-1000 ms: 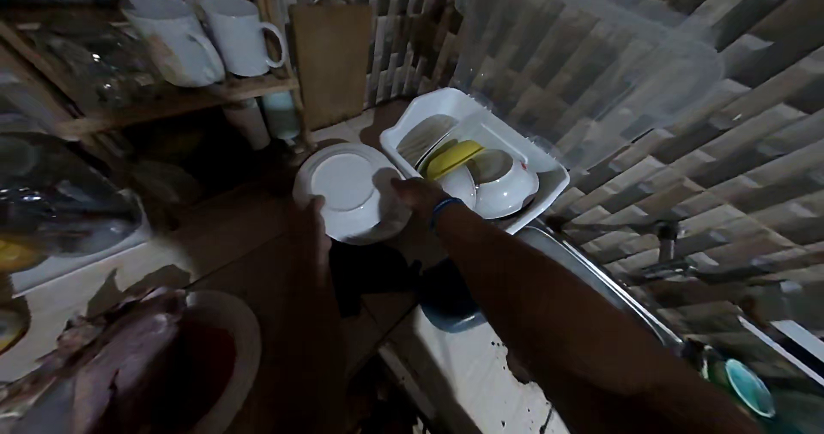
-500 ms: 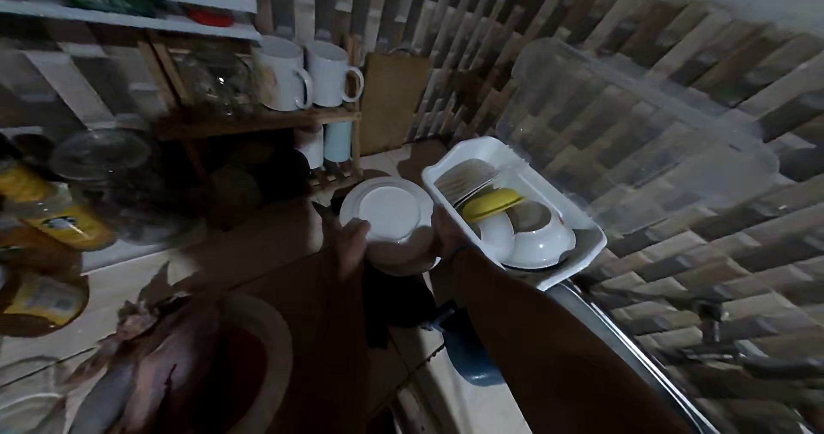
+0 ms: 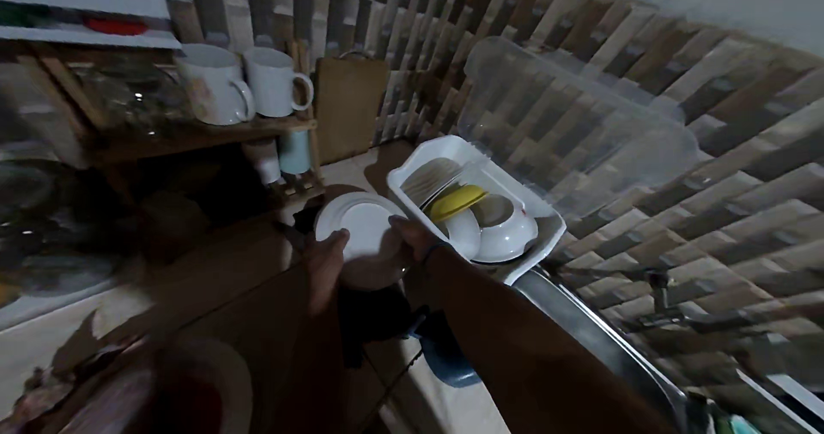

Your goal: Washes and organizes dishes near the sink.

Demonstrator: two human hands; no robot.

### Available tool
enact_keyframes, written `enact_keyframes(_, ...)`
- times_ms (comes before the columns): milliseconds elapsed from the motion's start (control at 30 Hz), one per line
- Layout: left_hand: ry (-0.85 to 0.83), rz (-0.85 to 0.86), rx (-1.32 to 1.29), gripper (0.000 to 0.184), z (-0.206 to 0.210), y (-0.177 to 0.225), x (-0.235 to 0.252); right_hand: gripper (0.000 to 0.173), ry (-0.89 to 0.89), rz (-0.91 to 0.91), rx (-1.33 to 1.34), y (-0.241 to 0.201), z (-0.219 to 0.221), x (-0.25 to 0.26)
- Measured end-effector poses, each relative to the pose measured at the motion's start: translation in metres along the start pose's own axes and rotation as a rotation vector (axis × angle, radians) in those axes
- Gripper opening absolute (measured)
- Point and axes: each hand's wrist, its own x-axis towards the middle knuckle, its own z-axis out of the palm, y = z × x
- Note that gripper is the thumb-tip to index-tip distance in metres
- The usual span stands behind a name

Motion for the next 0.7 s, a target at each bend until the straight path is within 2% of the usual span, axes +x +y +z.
enact_keyframes(67, -0.010, -0.009, -0.005, 0.067, 0.000, 0.004, -0.005, 0.053, -0.014, 0.047, -0.003, -0.006, -0.005, -0.009)
enact_keyframes(200, 0.014, 0.045, -0.112, 0.052, -0.004, -0.001, -0.015, 0.058, -0.070, 0.057, -0.209, -0.036, -0.012, -0.038)
enact_keyframes(267, 0.083, 0.054, -0.124, 0.054, -0.008, 0.000, -0.021, 0.058, -0.086, 0.023, -0.252, -0.050, -0.019, -0.048)
enact_keyframes(367, 0.079, 0.046, -0.163, 0.064, -0.013, 0.018, -0.027, 0.057, -0.139, -0.002, -0.180, -0.069, -0.039, -0.054)
enact_keyframes(467, 0.075, 0.096, -0.181, 0.057, -0.001, 0.049, -0.022, 0.050, -0.138, -0.113, -0.094, -0.088, -0.072, -0.052)
enact_keyframes(533, -0.009, 0.046, -0.215, 0.054, 0.016, 0.076, -0.020, 0.047, -0.119, -0.221, -0.074, -0.105, -0.102, -0.052)
enact_keyframes(567, -0.103, -0.005, -0.278, 0.052, 0.027, 0.088, -0.019, 0.046, -0.075, -0.265, -0.048, -0.111, -0.115, -0.053)
enact_keyframes(633, -0.293, -0.118, -0.401, 0.054, 0.056, 0.104, -0.008, 0.049, -0.018, -0.275, 0.063, -0.121, -0.143, -0.056)
enact_keyframes(700, -0.489, -0.201, -0.392, 0.056, 0.088, 0.116, 0.005, 0.044, 0.047, -0.237, 0.159, -0.126, -0.169, -0.054)
